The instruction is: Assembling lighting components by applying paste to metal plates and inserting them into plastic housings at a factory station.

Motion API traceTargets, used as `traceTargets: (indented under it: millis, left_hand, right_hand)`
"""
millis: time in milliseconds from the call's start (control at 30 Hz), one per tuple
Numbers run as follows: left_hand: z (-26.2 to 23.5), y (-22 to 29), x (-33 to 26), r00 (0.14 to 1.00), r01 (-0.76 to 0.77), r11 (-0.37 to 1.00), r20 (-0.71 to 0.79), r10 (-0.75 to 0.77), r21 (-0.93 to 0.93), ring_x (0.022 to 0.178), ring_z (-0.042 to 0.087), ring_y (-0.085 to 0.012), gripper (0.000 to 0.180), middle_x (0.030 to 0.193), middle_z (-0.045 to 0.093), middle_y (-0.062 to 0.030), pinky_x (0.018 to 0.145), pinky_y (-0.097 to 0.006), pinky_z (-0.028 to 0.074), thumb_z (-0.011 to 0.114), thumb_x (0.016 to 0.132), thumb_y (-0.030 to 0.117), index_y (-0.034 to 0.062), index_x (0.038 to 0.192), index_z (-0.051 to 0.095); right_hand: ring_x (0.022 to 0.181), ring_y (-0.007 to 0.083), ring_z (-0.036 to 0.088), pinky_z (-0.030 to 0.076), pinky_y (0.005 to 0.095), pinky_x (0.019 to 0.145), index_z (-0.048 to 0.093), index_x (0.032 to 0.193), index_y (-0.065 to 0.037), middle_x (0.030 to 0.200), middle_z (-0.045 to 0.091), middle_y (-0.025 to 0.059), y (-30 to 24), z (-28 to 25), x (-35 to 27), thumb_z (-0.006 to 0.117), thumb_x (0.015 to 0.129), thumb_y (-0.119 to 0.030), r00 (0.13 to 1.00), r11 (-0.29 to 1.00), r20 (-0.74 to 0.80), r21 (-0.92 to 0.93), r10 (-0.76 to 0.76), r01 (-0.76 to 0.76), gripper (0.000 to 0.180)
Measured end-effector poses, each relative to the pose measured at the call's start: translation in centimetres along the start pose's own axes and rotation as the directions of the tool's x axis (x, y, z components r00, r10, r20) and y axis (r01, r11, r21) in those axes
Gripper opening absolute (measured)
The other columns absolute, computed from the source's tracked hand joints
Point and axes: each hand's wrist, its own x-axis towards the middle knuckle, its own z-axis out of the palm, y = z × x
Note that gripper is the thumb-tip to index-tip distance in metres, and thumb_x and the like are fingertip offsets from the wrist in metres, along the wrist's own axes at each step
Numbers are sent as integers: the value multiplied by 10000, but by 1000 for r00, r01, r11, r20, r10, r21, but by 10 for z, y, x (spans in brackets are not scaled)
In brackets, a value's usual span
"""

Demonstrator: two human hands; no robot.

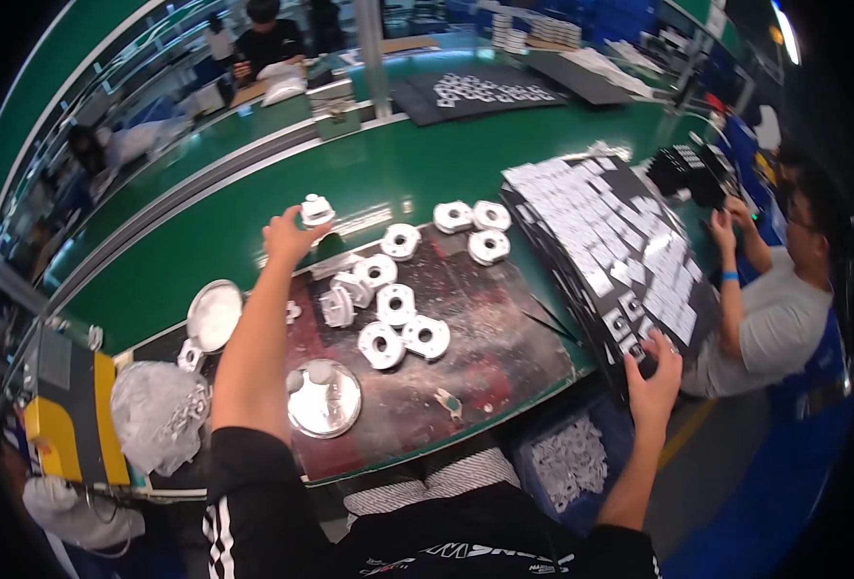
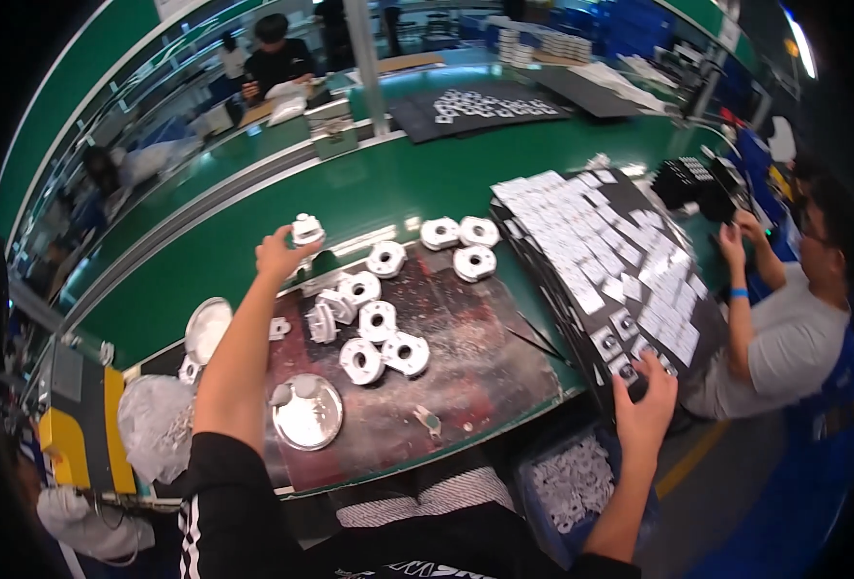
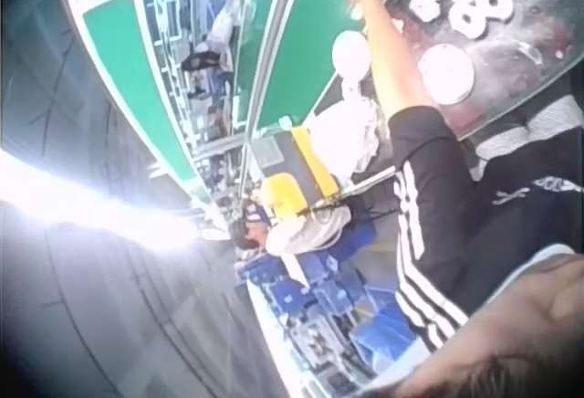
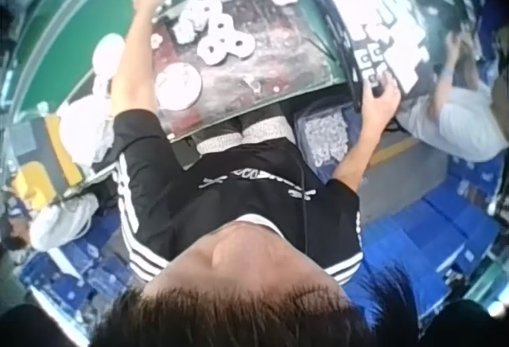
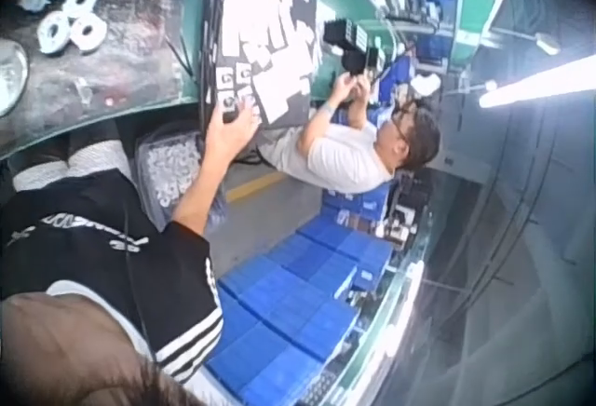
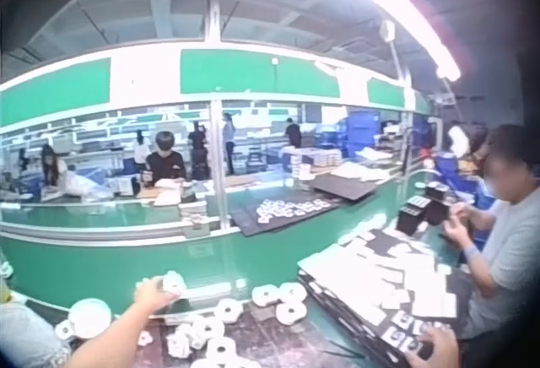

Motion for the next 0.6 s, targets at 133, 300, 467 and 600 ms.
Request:
traceTargets:
  millis: [133,300,467,600]
  left_hand:
    - [-10,-16,-4,993,89,988,60,-97,128,1392,460,-381,922,1466,558,-126,1115,-533,411,890,673,671,298,1466,605]
    - [-14,-30,-12,987,145,968,35,-155,203,1371,463,-381,982,1439,558,-149,1109,-525,403,903,681,612,230,1512,546]
    - [-50,-5,-60,849,-477,877,-286,443,-60,1114,619,-357,582,1198,667,-177,981,-455,512,862,804,335,60,1276,662]
    - [-73,46,-195,710,-644,756,279,647,-117,1190,660,-388,738,1298,685,-217,1009,-478,544,845,808,486,69,1383,647]
  right_hand:
    - [1023,257,671,513,381,967,662,1266,-56,1087,698,117,-4,8,4,824,782,-2,997,993,39,103,59,-63,513]
    - [994,233,667,504,352,928,681,1238,-56,1061,709,107,-4,13,8,816,790,-3,998,982,40,176,54,-60,471]
    - [910,168,642,418,282,730,691,1213,-50,1002,731,72,-29,6,0,810,779,9,998,936,62,349,22,-42,453]
    - [830,134,556,452,285,770,689,1155,-21,1010,708,58,-61,14,-23,814,728,27,987,801,146,598,-70,-31,449]
